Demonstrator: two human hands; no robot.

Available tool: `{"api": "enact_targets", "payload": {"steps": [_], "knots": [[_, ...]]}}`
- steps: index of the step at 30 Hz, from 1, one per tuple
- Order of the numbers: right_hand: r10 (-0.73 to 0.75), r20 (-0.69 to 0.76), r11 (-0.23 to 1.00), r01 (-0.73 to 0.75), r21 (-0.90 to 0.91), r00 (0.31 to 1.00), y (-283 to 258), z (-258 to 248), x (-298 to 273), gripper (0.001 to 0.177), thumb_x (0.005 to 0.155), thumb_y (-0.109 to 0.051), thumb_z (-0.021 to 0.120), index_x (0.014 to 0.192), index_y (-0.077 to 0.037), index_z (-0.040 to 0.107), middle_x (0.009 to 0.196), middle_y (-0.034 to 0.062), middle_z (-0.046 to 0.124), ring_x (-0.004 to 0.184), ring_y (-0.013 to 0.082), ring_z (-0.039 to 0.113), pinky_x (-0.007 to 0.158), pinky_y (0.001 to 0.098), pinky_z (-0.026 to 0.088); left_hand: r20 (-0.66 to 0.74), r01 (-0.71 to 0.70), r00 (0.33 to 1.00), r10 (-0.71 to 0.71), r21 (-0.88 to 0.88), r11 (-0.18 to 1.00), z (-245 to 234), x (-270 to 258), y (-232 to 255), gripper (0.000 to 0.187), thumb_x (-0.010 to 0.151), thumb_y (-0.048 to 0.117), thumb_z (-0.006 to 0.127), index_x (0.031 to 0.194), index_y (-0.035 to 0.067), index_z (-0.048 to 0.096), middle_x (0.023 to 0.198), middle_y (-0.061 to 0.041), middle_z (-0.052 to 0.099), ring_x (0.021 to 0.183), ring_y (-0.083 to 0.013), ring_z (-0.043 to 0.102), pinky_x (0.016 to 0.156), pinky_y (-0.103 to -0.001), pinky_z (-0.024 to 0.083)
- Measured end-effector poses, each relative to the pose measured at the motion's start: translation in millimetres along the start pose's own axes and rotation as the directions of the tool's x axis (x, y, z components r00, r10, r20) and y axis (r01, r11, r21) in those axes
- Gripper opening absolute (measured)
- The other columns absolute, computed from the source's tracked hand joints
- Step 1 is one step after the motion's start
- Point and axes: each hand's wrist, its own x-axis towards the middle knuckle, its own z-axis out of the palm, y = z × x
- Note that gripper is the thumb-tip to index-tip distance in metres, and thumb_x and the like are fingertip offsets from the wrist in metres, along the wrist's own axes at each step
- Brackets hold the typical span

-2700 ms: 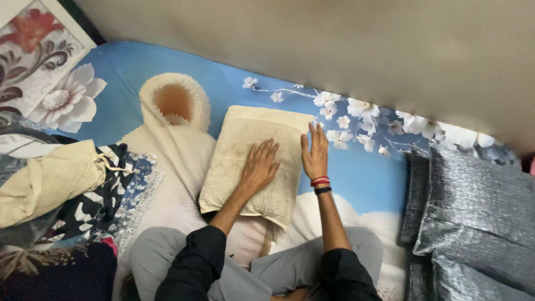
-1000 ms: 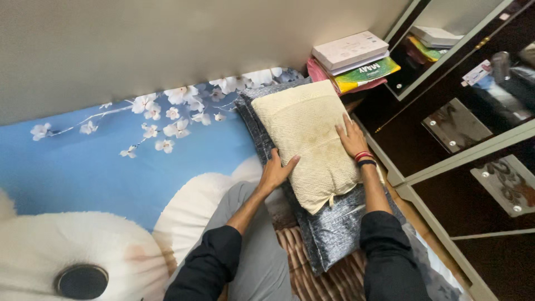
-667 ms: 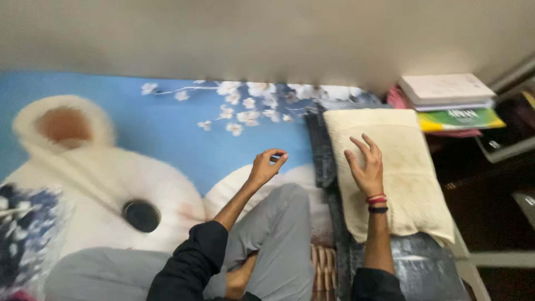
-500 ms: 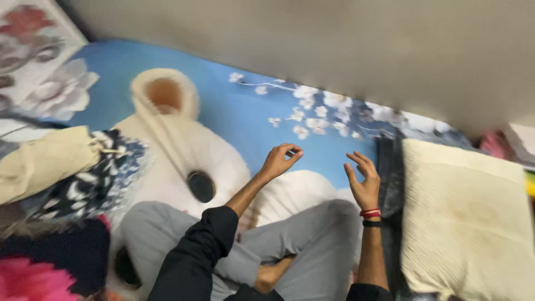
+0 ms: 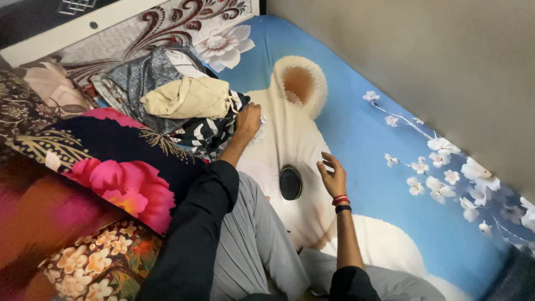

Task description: The person inserts pillows into drawstring pillowcases, folds the pillowcases over the pillows, and ties the drawstrings to secure them. The person handles two pillows and two pillowcases, completing the task for each item sequentially.

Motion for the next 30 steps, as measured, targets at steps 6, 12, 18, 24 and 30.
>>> {"api": "enact_targets", "payload": {"steps": [6, 12, 18, 24, 30], "knots": [[0.015, 0.109, 1.000, -0.017, 0.022, 0.994, 14, 35, 8, 0.041, 0.093, -0.021, 0.072, 0.133, -0.010, 0.066, 0.135, 0.0108, 0.067, 0.115, 0.0244, 0.070, 0.085, 0.0364, 0.064, -0.196, 0.177, 0.973, -0.122, 0.298, 0.938, 2, -16, -116, 0.031, 0.079, 0.011, 0.075, 0.109, 0.007, 0.067, 0.120, -0.015, 0.063, 0.114, -0.0364, 0.062, 0.090, -0.046, 0.054], [0.038, 0.122, 0.999, -0.038, -0.003, 0.992, 22, 32, 13, 0.039, 0.094, -0.021, 0.071, 0.131, -0.012, 0.067, 0.133, 0.0100, 0.068, 0.112, 0.0228, 0.072, 0.084, 0.0350, 0.064, -0.203, 0.241, 0.954, -0.220, 0.087, 0.967, -15, 0, -92, 0.027, 0.087, 0.012, 0.076, 0.112, 0.009, 0.066, 0.108, -0.013, 0.068, 0.103, -0.0345, 0.065, 0.082, -0.049, 0.052], [0.051, 0.079, 0.996, -0.057, 0.073, 0.996, 10, 12, 21, 0.040, 0.097, -0.021, 0.069, 0.136, -0.010, 0.064, 0.137, 0.0119, 0.065, 0.114, 0.0246, 0.071, 0.086, 0.0358, 0.064, -0.305, -0.130, 0.952, -0.018, -0.459, 0.879, -89, 43, 25, 0.025, 0.099, 0.016, 0.073, 0.119, 0.007, 0.062, 0.112, -0.017, 0.070, 0.104, -0.0355, 0.066, 0.086, -0.047, 0.051], [0.359, 0.037, 0.645, -0.277, 0.713, 0.933, -27, -38, 21, 0.075, 0.093, -0.055, 0.053, 0.156, -0.025, 0.024, 0.149, 0.0144, 0.046, 0.125, 0.0334, 0.062, 0.091, 0.0494, 0.062, -0.085, -0.151, 0.939, 0.333, -0.972, 0.177, -148, 22, 160, 0.047, 0.094, 0.024, 0.077, 0.132, 0.005, 0.056, 0.112, -0.005, 0.066, 0.103, -0.0132, 0.063, 0.090, -0.031, 0.053], [0.257, 0.009, 0.248, -0.075, 0.966, 0.966, 5, -113, -6, 0.090, 0.093, -0.068, 0.053, 0.156, -0.007, 0.035, 0.151, 0.0186, 0.051, 0.134, 0.0337, 0.058, 0.101, 0.0542, 0.056, 0.317, -0.005, 0.595, 0.739, -0.918, 0.397, -113, -18, 200, 0.046, 0.087, 0.037, 0.081, 0.121, 0.006, 0.072, 0.112, -0.008, 0.075, 0.105, -0.0154, 0.068, 0.091, -0.031, 0.056]]}}
